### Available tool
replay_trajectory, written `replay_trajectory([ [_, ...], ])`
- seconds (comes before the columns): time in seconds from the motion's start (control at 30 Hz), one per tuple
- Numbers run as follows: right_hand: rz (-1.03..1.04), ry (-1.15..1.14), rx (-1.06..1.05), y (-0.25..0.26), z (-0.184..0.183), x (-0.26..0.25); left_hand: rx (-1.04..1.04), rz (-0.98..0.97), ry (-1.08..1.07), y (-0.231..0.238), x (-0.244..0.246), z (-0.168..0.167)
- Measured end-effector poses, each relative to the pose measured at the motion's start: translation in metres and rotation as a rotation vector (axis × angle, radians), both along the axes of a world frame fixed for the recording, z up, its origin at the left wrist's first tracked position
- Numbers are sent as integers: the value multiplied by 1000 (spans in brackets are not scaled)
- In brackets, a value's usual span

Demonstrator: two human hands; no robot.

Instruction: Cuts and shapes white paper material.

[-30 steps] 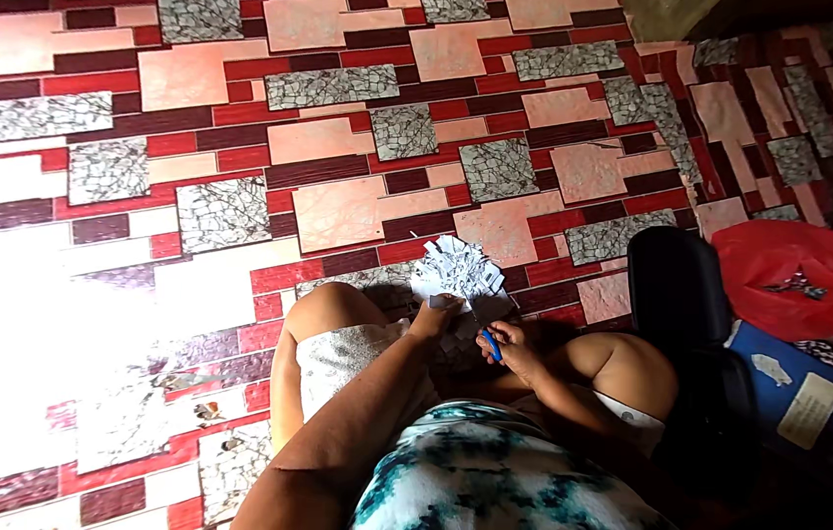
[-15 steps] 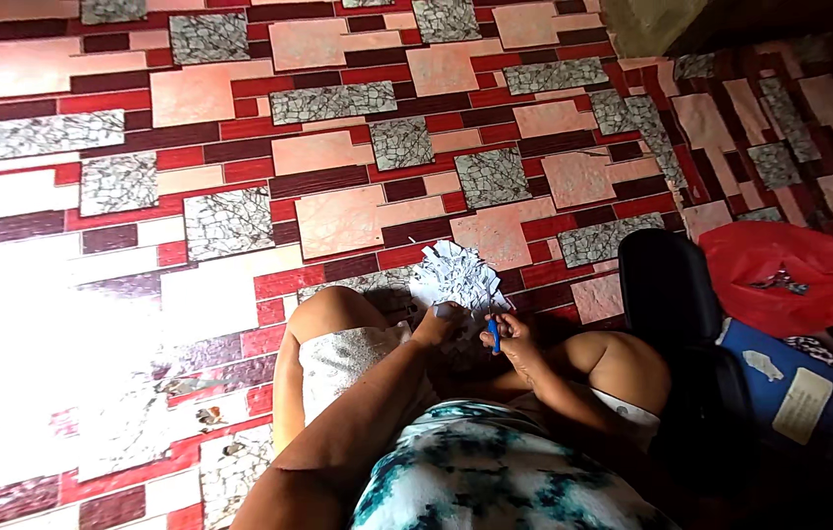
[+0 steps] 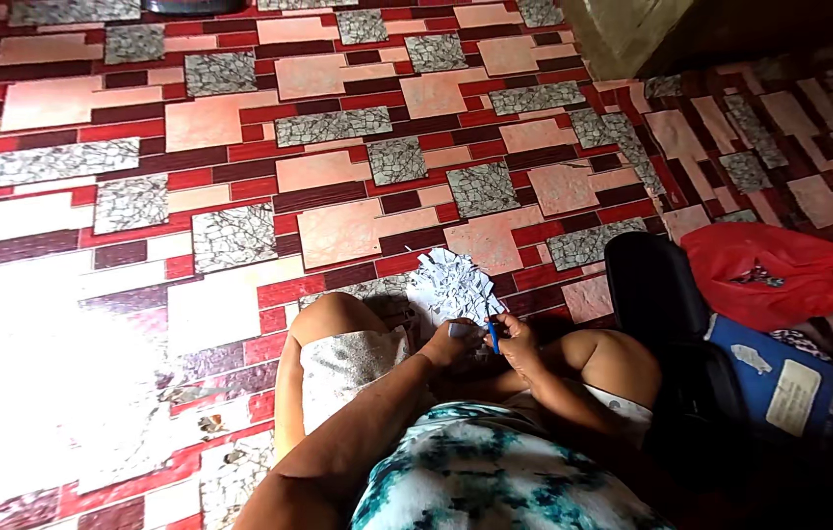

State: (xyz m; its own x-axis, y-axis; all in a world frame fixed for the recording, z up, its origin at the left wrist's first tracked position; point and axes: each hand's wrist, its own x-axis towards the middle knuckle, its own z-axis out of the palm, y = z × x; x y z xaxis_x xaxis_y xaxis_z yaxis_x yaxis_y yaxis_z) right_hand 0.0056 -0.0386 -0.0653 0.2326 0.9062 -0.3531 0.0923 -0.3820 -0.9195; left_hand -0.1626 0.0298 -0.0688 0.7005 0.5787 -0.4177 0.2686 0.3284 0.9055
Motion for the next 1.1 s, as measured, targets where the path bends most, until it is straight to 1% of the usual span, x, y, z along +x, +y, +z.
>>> replay_trajectory([
  [0.07, 46, -35, 63, 0, 0, 6, 55, -196, -89, 12, -17, 4],
  [0.1, 64, -33, 90, 0, 2, 8, 64, -270, -107, 19, -28, 8],
  [0.13, 83, -26, 117, -1, 3, 9, 84, -306, -106, 25, -38, 11],
  [0.17, 104, -19, 141, -3, 3, 10, 121, -291, -91, 29, -47, 9],
  [0.2, 130, -18, 160, -5, 4, 11, 173, -236, -50, 32, -54, 6],
  [0.3, 230, -51, 206, -9, 5, 9, 238, 67, 75, 38, -55, 4],
  [0.33, 260, -63, 218, -10, 5, 8, 234, 101, 70, 38, -51, 6],
  [0.37, 282, -76, 227, -11, 5, 7, 237, 65, 45, 37, -46, 8],
  [0.4, 300, -88, 225, -11, 5, 6, 240, -15, 19, 35, -40, 8],
  [0.47, 313, -113, 224, -10, 5, 7, 218, -237, 30, 28, -29, 8],
  [0.5, 305, -129, 227, -9, 4, 8, 175, -337, 63, 25, -25, 11],
  [0.53, 293, -142, 224, -9, 3, 10, 109, -395, 93, 22, -23, 13],
  [0.57, 278, -148, 217, -8, 2, 11, 54, -415, 97, 19, -22, 12],
  [0.67, 245, -140, 205, -6, -1, 14, -115, -408, -33, 19, -25, 3],
  [0.83, 222, -139, 196, -1, -4, 13, -220, -329, -90, 19, -26, 1],
  [0.9, 223, -132, 190, -1, -5, 14, -216, -309, -88, 19, -26, 2],
  [1.0, 240, -148, 177, -2, -6, 13, -123, -297, -1, 18, -26, 2],
  [1.1, 220, -155, 183, 0, -8, 13, -154, -249, 64, 18, -24, 4],
])
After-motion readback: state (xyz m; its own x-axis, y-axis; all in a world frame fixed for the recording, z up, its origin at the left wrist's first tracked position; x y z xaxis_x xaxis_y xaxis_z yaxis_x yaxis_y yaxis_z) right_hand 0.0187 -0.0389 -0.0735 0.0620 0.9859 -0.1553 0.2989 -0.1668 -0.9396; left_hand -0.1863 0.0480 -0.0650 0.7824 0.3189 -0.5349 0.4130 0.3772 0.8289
